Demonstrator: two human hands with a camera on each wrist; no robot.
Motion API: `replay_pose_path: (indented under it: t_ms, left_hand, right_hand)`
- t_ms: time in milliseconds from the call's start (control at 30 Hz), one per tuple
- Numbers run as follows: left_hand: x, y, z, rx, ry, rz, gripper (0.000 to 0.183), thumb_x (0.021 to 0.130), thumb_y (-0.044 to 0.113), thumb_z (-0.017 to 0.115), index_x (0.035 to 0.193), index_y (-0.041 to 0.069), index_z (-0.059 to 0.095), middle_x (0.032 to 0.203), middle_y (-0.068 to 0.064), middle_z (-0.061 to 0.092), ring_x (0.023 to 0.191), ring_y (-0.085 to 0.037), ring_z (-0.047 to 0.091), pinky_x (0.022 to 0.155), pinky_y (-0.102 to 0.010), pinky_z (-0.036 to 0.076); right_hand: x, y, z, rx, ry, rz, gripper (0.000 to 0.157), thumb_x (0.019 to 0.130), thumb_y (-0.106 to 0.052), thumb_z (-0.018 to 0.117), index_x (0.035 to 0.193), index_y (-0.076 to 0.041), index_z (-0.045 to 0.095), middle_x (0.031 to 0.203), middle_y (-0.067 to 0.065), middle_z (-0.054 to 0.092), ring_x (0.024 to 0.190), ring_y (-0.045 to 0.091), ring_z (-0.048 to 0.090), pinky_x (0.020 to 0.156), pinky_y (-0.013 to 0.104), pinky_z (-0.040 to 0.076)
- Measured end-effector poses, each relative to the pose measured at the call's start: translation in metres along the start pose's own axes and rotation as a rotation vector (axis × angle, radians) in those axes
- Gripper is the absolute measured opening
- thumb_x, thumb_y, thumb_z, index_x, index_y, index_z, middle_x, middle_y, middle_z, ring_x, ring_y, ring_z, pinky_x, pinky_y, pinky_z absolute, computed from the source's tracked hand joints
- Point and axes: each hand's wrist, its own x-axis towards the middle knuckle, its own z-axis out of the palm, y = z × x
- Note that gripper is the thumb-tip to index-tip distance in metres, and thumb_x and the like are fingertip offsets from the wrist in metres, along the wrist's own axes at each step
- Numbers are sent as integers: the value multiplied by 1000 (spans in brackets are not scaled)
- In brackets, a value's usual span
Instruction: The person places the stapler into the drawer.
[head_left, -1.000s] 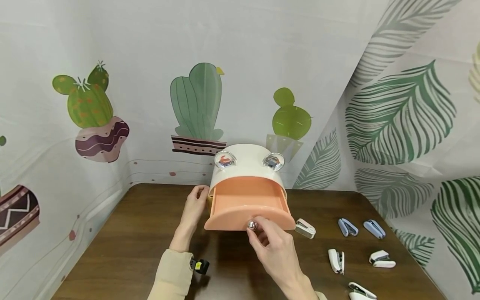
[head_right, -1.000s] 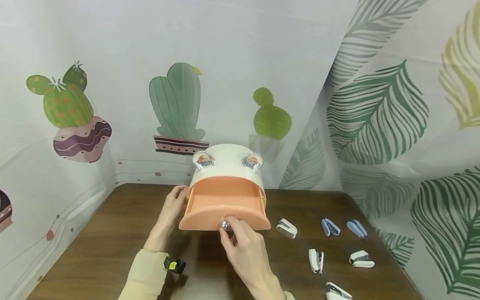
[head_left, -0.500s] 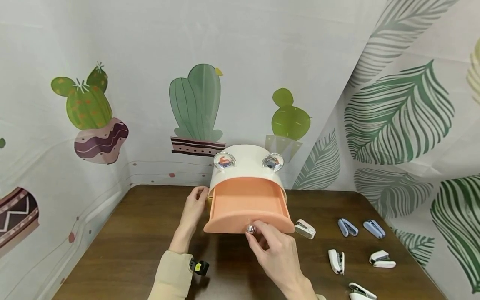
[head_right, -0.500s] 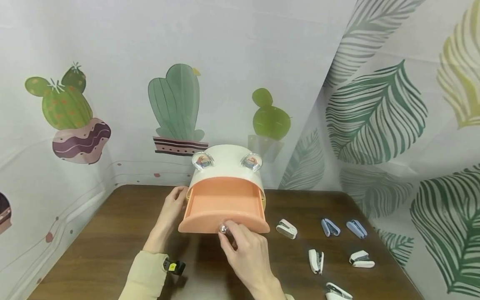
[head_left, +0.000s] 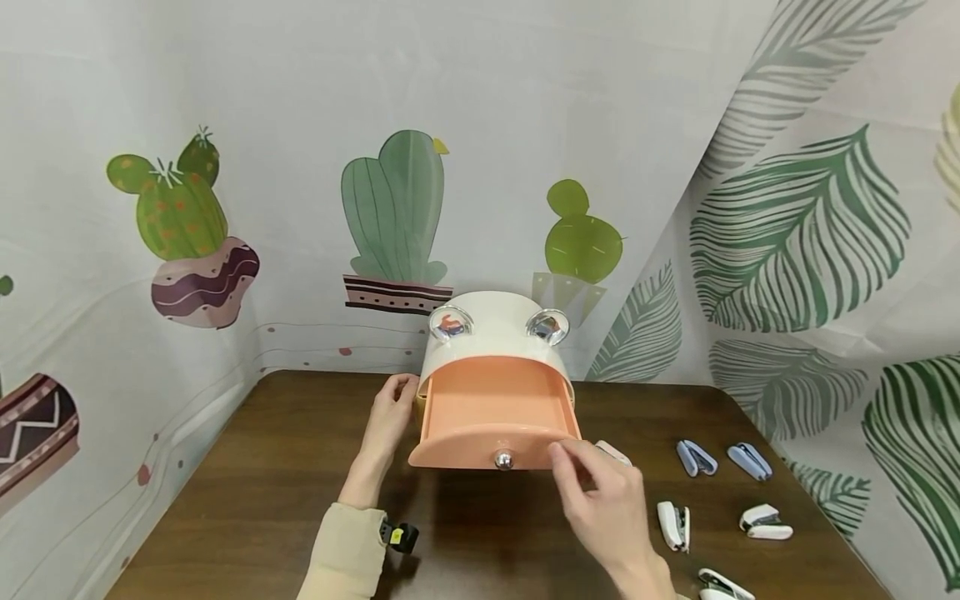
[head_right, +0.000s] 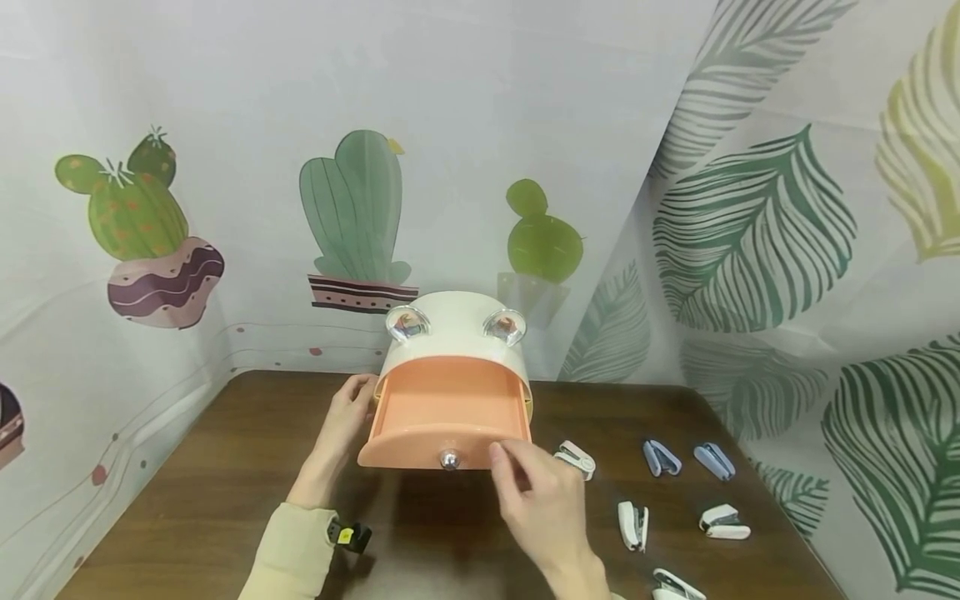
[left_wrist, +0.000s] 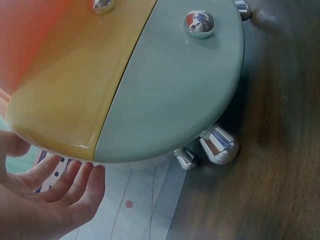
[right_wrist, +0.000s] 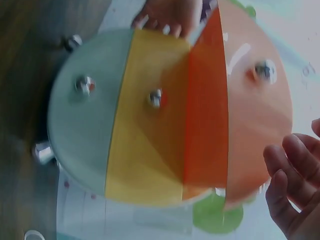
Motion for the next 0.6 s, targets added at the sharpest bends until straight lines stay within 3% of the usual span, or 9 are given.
replay_pose_path:
  t_ms: [200, 400, 600]
  left_hand:
    - [1, -1, 0, -8, 0, -3, 33, 103, 30, 48, 124, 5, 58, 110, -13, 59, 97, -33, 54, 80, -41, 47]
    - [1, -1, 0, -17, 1, -1, 33, 103, 30, 48, 123, 5, 59, 108, -13, 59, 96, -35, 54, 77, -38, 47]
    - [0, -1, 0, -26, 3, 0, 32, 103, 29, 48, 122, 5, 59, 107, -12, 59, 89, -25, 55, 73, -31, 46]
  right_hand:
    - [8, 22, -20, -102, 15, 164, 11, 86, -4, 68, 84, -13, 74, 64, -12, 59, 54, 1, 50, 51, 18, 40]
    - [11, 48, -35, -190, -63, 412, 11, 92, -9, 66, 85, -12, 73, 64, -9, 62, 53, 3, 53, 53, 19, 38]
    - [5, 75, -37, -240, -147, 588, 11, 95, -16, 63, 90, -13, 73, 72, -1, 69, 59, 10, 59, 55, 22, 40]
